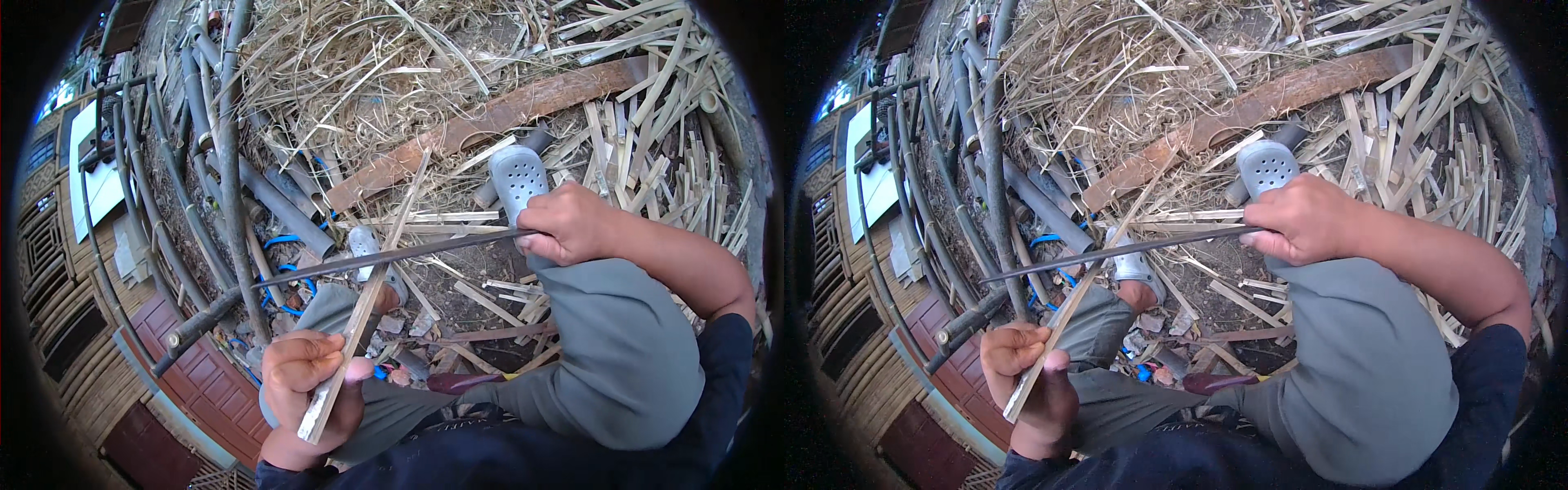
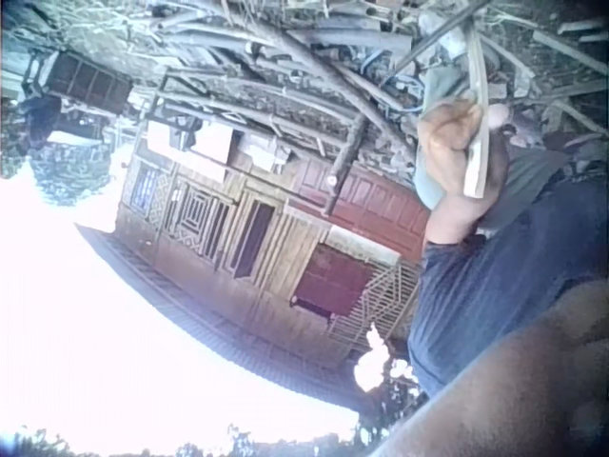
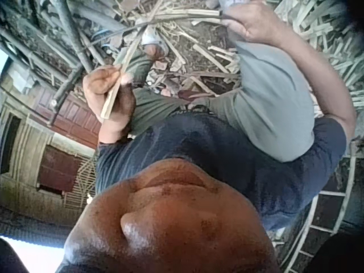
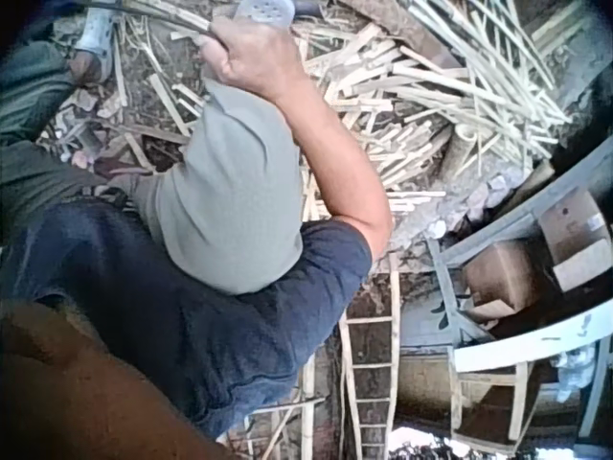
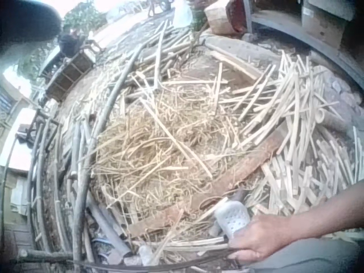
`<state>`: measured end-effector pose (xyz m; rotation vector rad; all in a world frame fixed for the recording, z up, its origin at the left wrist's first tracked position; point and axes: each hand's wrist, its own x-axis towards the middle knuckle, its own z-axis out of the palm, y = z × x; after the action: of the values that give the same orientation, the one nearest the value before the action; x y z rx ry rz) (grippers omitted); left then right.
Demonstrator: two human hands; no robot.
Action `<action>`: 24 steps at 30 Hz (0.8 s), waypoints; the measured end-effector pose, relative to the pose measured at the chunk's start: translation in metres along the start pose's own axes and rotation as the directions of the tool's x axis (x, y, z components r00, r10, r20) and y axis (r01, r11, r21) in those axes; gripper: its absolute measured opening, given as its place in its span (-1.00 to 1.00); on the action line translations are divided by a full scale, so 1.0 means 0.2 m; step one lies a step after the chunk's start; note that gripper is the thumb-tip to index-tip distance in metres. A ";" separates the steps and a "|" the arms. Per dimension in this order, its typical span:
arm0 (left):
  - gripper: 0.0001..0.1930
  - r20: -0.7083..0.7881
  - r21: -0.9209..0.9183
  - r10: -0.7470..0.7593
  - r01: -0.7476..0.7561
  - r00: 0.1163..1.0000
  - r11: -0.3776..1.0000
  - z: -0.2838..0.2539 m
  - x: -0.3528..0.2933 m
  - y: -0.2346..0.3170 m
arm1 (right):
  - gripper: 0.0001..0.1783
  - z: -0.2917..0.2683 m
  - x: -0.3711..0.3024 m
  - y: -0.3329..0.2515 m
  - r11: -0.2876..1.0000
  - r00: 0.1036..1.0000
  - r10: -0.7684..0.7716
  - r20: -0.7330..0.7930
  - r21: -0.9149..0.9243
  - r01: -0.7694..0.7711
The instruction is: Shaving and smoothing a piece of bamboo or wood using a large knife.
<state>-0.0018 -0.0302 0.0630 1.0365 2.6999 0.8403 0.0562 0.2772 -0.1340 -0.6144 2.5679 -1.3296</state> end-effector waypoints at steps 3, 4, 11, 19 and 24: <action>-0.63 -0.002 0.017 0.005 -0.005 1.000 1.000 0.01 0.01 0.00 | -0.72 0.07 -0.05 0.14 0.999 0.999 -0.035 -0.038 0.010 0.036; -0.63 -0.009 0.004 0.013 -0.013 1.000 1.000 0.03 0.01 0.00 | -0.72 0.11 -0.09 0.22 0.992 0.992 0.124 0.006 -0.020 -0.124; -0.64 -0.023 0.007 -0.101 0.101 0.995 0.995 0.01 -0.02 0.00 | -0.73 0.02 -0.12 0.14 0.985 0.985 0.173 0.029 -0.028 -0.172; -0.62 0.045 -0.051 -0.059 0.061 0.997 0.997 0.06 -0.03 0.00 | -0.79 0.08 -0.14 0.34 0.940 0.949 0.308 0.066 -0.172 -0.293; -0.61 0.035 -0.063 -0.105 0.107 0.994 0.992 0.03 -0.07 0.01 | -0.74 0.03 -0.05 0.18 0.990 0.998 0.031 0.055 -0.140 -0.023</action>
<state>0.0119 -0.0351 0.0590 0.8765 2.6556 0.8789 0.0570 0.2952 -0.1673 -0.6285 2.6293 -1.1142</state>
